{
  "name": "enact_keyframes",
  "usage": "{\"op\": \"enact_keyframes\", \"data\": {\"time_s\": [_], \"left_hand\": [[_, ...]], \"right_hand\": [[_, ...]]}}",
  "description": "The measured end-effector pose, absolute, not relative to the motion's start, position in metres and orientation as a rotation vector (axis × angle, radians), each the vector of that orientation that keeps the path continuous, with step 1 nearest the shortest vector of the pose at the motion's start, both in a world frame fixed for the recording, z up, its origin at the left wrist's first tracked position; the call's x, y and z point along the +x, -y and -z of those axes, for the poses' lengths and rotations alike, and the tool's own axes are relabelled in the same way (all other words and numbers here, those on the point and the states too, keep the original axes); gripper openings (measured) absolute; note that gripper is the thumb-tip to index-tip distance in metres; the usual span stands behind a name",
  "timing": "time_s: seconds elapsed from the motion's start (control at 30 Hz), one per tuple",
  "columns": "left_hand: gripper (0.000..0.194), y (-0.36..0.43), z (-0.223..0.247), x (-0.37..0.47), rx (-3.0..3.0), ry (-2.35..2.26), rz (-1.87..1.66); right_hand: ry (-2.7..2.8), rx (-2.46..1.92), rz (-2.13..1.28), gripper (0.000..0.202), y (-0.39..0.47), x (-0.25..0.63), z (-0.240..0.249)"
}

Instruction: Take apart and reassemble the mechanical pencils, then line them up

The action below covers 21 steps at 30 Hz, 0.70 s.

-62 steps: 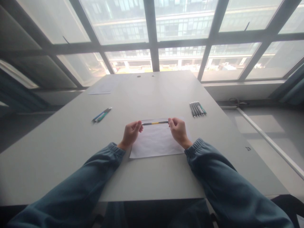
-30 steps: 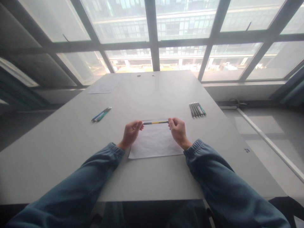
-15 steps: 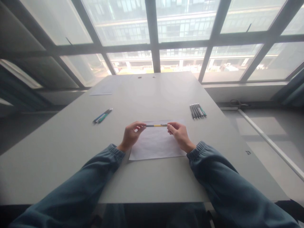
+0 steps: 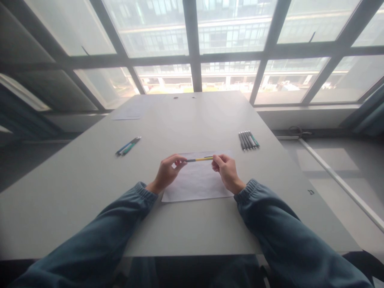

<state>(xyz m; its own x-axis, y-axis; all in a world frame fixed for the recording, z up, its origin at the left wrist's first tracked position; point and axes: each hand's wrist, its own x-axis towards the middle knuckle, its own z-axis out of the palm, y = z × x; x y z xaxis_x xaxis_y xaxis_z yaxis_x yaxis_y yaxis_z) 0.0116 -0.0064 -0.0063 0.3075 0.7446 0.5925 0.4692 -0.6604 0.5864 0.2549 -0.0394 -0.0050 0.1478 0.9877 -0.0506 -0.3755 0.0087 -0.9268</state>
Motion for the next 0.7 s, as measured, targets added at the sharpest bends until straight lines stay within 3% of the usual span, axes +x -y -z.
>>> {"op": "enact_keyframes", "data": {"time_s": [0.47, 0.7], "left_hand": [[0.027, 0.0069, 0.0087, 0.0105, 2.401, -1.169, -1.037], [0.032, 0.0057, 0.0073, 0.0115, 2.393, -1.131, -1.103]], "right_hand": [[0.852, -0.980, -1.339, 0.042, 0.0382, 0.2562, 0.0111], [0.801, -1.074, -1.430, 0.057, 0.0386, 0.2545, 0.0113]]}}
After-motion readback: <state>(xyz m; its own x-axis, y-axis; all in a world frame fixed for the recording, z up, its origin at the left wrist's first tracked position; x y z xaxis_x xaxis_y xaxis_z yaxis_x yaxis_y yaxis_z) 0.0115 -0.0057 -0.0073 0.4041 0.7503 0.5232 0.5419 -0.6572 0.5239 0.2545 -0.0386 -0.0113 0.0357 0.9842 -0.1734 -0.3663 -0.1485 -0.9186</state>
